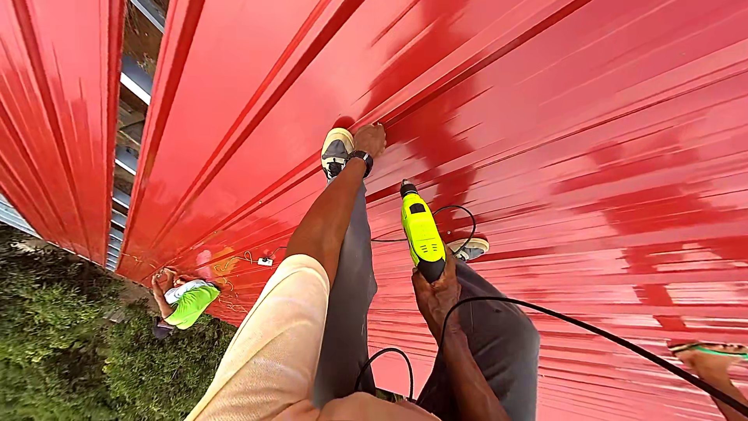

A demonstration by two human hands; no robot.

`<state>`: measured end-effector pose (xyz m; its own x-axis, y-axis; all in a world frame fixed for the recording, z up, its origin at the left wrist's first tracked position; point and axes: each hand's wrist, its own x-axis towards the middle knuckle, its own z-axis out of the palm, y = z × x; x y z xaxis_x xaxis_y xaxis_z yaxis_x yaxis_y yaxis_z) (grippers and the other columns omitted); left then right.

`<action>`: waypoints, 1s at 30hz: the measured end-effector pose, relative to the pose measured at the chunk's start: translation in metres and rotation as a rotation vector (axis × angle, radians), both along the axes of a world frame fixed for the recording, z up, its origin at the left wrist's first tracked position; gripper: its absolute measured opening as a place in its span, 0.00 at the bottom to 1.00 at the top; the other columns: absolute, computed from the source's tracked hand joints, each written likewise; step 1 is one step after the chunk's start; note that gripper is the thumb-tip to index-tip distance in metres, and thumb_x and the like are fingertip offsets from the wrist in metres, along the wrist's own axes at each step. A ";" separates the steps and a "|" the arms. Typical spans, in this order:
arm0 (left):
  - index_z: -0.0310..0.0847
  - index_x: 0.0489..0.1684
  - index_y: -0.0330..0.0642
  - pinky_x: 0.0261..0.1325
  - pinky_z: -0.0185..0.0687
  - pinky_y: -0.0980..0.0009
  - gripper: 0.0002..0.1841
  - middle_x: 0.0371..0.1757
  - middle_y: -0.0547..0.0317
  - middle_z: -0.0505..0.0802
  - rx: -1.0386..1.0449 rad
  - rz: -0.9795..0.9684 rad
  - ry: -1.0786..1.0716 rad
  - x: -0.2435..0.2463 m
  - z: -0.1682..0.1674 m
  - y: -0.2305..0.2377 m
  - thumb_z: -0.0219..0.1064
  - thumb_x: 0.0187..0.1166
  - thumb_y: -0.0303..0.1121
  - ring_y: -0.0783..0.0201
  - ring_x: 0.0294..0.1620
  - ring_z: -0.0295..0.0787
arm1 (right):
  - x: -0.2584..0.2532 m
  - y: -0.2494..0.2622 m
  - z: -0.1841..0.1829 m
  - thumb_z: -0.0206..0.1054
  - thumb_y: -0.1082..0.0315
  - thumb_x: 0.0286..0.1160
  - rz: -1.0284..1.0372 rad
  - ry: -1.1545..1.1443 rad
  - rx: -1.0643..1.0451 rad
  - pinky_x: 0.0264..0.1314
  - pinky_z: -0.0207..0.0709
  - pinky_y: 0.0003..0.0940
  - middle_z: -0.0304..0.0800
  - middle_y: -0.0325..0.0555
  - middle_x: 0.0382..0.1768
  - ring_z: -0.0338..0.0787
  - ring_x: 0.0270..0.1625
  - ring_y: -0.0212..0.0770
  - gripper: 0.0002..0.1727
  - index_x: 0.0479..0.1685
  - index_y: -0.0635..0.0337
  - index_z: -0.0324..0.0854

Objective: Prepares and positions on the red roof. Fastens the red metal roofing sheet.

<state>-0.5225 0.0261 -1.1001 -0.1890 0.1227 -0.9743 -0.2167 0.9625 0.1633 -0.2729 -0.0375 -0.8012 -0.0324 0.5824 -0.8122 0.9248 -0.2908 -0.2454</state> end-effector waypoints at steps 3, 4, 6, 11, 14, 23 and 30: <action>0.84 0.48 0.38 0.31 0.85 0.69 0.18 0.33 0.55 0.93 -0.087 0.286 -0.104 -0.008 0.007 0.009 0.51 0.89 0.42 0.64 0.28 0.90 | -0.001 0.003 -0.005 0.74 0.67 0.63 0.017 0.023 0.026 0.58 0.88 0.53 0.91 0.56 0.59 0.94 0.55 0.48 0.46 0.89 0.60 0.60; 0.84 0.48 0.39 0.31 0.85 0.69 0.18 0.34 0.55 0.93 -0.116 0.344 -0.127 -0.010 0.007 0.010 0.52 0.89 0.42 0.64 0.29 0.90 | -0.002 0.003 -0.007 0.74 0.68 0.63 0.042 0.038 0.058 0.59 0.88 0.53 0.91 0.57 0.59 0.94 0.55 0.49 0.45 0.88 0.63 0.62; 0.84 0.48 0.40 0.31 0.85 0.69 0.17 0.35 0.54 0.93 -0.165 0.452 -0.183 -0.014 0.006 0.012 0.53 0.88 0.42 0.63 0.30 0.90 | -0.006 0.007 -0.011 0.74 0.68 0.64 0.057 0.056 0.074 0.60 0.87 0.52 0.91 0.57 0.60 0.94 0.56 0.49 0.44 0.87 0.63 0.62; 0.87 0.45 0.39 0.35 0.87 0.68 0.18 0.35 0.56 0.95 -0.011 -0.039 -0.026 -0.015 -0.003 0.001 0.51 0.89 0.40 0.64 0.31 0.92 | -0.020 0.019 -0.025 0.74 0.69 0.61 -0.004 0.086 0.060 0.62 0.87 0.48 0.90 0.54 0.61 0.93 0.58 0.45 0.45 0.87 0.62 0.62; 0.87 0.49 0.37 0.41 0.89 0.63 0.21 0.38 0.53 0.95 0.060 -0.142 0.031 -0.010 -0.005 -0.004 0.48 0.91 0.40 0.62 0.34 0.92 | -0.032 0.027 -0.030 0.73 0.68 0.62 -0.011 0.083 0.039 0.57 0.88 0.47 0.92 0.51 0.57 0.95 0.54 0.42 0.46 0.89 0.58 0.61; 0.83 0.51 0.39 0.30 0.86 0.70 0.17 0.37 0.52 0.94 -0.150 0.616 -0.324 -0.021 -0.002 0.005 0.53 0.89 0.41 0.62 0.29 0.91 | -0.046 0.031 -0.044 0.74 0.66 0.63 0.002 0.129 0.069 0.59 0.88 0.45 0.91 0.53 0.59 0.94 0.56 0.42 0.47 0.90 0.58 0.60; 0.83 0.63 0.40 0.41 0.90 0.60 0.28 0.44 0.49 0.94 -0.033 0.605 -0.405 -0.018 0.004 -0.021 0.47 0.93 0.55 0.57 0.38 0.93 | -0.047 0.031 -0.050 0.76 0.66 0.63 -0.013 0.162 0.070 0.61 0.87 0.43 0.92 0.53 0.58 0.94 0.56 0.41 0.47 0.89 0.60 0.61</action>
